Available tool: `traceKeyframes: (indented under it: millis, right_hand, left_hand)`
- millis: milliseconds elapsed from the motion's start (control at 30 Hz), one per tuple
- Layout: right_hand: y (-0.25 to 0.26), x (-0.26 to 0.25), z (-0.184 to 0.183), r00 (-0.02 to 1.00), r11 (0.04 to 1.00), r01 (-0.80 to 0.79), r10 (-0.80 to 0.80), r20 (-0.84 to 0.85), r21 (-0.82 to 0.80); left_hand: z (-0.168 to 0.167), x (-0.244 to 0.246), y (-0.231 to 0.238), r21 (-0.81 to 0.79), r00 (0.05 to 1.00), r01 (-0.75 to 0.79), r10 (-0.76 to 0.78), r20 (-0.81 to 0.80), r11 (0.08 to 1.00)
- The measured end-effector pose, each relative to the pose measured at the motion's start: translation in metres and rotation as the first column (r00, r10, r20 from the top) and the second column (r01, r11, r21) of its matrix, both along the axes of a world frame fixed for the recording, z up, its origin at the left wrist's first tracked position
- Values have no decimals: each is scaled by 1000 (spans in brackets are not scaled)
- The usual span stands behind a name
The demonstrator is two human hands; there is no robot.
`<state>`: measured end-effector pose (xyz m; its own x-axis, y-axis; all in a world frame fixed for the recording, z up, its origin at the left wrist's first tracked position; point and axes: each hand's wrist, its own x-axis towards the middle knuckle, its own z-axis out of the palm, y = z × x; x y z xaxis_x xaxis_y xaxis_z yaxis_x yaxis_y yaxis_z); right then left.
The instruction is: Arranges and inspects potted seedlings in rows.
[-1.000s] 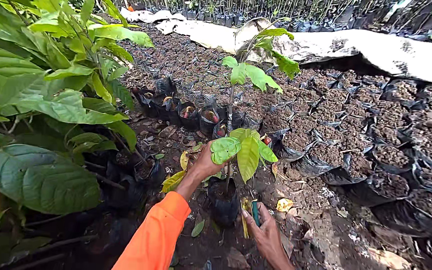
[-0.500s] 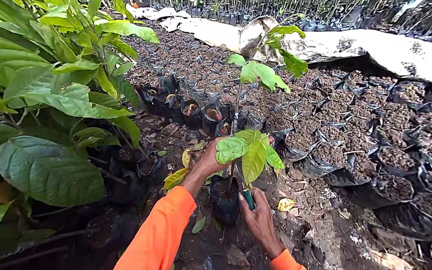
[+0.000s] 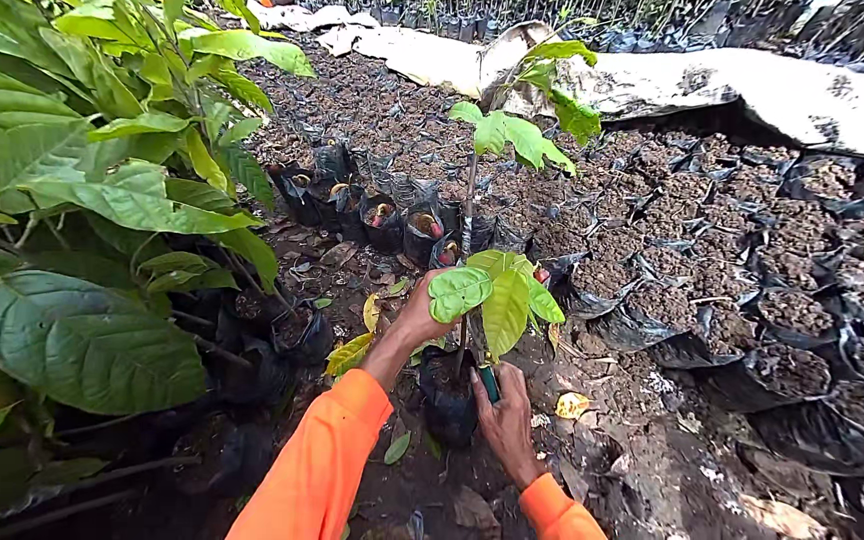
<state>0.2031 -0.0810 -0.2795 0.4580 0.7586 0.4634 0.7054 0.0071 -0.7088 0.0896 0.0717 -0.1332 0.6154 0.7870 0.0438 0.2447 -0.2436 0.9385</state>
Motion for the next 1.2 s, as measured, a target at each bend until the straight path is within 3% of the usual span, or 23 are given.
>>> traceKeyframes:
  millis: [467,800,1200]
  right_hand:
    - [11,-9,-6,995,997,70,-73,70,46]
    - [10,1,-7,989,992,77,-88,122,96]
    - [8,5,-12,991,991,62,-75,110,115]
  left_hand:
    - [-8,-3,7,-80,998,-38,42,47,996]
    - [2,1,8,-49,992,-59,53,-116,997]
    - [7,5,6,-97,984,-47,29,-176,994]
